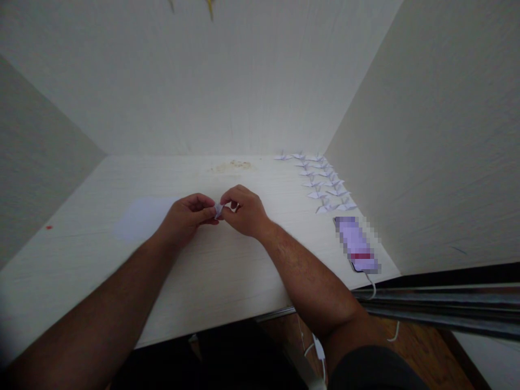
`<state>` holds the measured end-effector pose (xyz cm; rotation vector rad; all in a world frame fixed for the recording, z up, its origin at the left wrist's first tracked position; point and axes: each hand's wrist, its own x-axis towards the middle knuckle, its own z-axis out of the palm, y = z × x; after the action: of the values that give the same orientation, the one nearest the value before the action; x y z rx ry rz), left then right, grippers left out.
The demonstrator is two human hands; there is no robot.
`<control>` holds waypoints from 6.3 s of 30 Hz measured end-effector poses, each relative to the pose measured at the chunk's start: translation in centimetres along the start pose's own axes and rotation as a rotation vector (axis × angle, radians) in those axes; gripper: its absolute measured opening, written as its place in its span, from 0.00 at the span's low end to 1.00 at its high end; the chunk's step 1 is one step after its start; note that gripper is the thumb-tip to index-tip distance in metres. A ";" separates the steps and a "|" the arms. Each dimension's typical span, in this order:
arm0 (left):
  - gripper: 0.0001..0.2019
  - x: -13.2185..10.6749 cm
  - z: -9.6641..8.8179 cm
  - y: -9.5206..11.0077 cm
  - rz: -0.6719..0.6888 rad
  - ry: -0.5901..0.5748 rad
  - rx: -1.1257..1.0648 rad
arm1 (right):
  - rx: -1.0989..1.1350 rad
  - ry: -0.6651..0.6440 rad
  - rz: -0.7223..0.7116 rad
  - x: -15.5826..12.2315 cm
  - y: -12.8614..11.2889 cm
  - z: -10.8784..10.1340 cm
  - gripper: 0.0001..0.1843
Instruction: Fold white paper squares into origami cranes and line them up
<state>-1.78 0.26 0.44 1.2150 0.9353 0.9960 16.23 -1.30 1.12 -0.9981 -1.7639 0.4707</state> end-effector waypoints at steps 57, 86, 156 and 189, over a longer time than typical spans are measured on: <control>0.08 -0.4 0.7 -0.5 0.331 0.110 0.414 | -0.033 -0.085 0.196 -0.3 0.3 -0.1 0.07; 0.06 -0.5 0.7 0.0 0.396 0.036 0.381 | -0.100 -0.022 0.094 -0.4 -0.1 0.1 0.06; 0.09 -0.2 1.5 -0.1 0.326 0.312 0.235 | 0.181 -0.050 0.345 -0.7 -0.5 0.8 0.06; 0.10 -0.7 1.6 -0.5 0.434 0.153 0.191 | 0.222 -0.036 0.430 -0.2 0.1 1.0 0.06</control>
<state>-0.43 -0.93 0.15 1.5603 0.9193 1.3822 15.41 -1.22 0.52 -1.2140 -1.4850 0.9381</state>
